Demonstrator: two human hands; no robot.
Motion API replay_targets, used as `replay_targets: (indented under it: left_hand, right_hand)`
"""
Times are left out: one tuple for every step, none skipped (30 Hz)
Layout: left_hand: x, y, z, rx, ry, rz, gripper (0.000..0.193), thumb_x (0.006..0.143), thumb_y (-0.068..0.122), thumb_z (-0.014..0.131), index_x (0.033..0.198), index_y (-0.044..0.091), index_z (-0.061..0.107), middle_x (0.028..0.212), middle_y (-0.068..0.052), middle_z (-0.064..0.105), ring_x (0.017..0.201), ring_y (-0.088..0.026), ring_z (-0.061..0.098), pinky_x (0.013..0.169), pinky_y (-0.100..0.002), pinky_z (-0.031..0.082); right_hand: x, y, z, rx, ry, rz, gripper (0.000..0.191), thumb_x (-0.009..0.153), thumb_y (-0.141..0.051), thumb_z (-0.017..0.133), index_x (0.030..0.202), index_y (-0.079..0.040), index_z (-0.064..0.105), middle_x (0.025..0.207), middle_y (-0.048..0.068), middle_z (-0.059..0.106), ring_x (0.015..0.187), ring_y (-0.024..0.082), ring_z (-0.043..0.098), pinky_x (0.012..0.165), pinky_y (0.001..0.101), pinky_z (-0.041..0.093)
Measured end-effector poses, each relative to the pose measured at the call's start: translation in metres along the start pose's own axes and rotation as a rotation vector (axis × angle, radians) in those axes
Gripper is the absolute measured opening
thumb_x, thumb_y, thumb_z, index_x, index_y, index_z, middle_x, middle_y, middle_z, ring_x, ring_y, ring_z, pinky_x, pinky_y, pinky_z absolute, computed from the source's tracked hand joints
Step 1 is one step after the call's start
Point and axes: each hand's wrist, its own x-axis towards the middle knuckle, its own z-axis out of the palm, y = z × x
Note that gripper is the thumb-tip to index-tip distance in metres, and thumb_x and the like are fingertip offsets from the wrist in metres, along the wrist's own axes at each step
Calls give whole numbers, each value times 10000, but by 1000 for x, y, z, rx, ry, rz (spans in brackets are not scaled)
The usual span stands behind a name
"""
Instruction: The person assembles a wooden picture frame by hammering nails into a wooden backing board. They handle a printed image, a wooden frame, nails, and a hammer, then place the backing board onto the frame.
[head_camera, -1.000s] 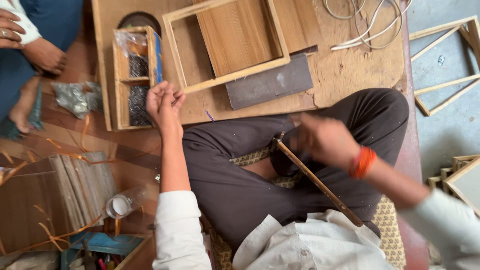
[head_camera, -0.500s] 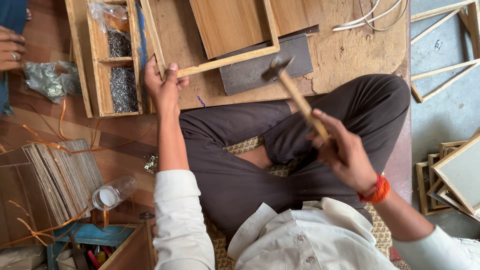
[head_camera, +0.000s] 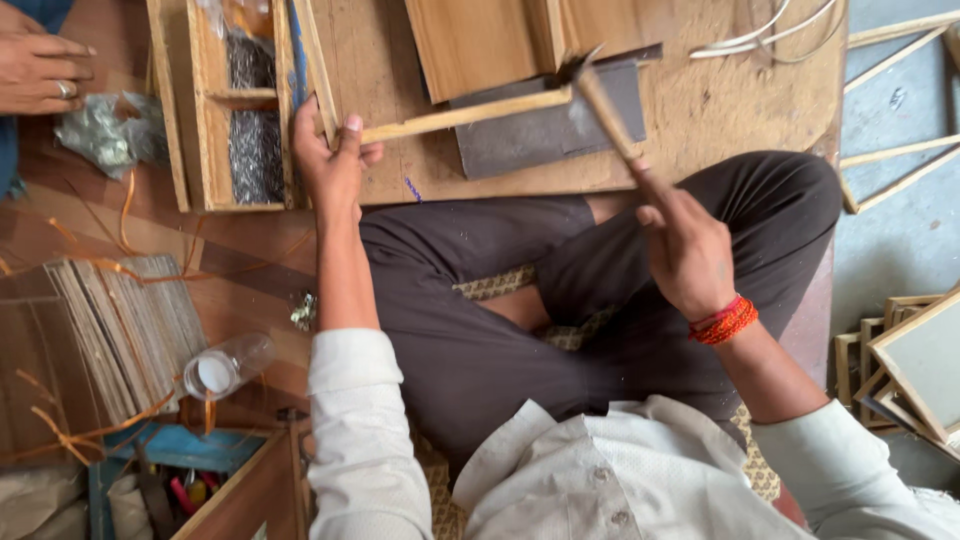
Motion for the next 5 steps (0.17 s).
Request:
replay_targets:
  left_hand:
    - [0,-1,-4,23,1,5,468,1043,38,659,1471,38,472,1125,-130,699,698,-159,722,598,-287,641]
    - [-3,-4,-4,40,-5,8,466,1057,37,662,1484,35,474,1128,-137,694,699,-159,714,606,-287,642]
    - [-3,-4,0,39,3,-6,477,1042,40,657,1479,39,467,1124,-139,702,691,-165,728,588,-287,640]
    - [-3,1,0,42,14,-11,488,1027,42,653,1475,42,460,1120,-141,710,684,-171,742,569,-288,639]
    - [-4,6,2,40,27,-14,498,1012,45,648,1470,46,452,1117,-143,718,676,-178,756,551,-289,637]
  right_hand:
    - [-7,0,4,3,31,13,556,1066,-13,600,1572,-186,451,963,185,624,815,384,650,704,430,534]
    - [-13,4,5,-2,65,29,561,1088,-12,600,1587,-201,426,928,175,611,791,376,637,678,426,524]
    - [-13,8,6,-12,112,33,569,1110,-11,601,1601,-216,400,893,165,597,767,369,625,651,421,514]
    - [-11,11,9,-61,1,79,588,1075,-32,615,1600,-204,415,929,172,637,796,383,650,669,438,529]
    - [-9,14,12,-114,-110,121,610,1039,-52,630,1599,-191,431,965,180,677,826,396,676,686,455,544]
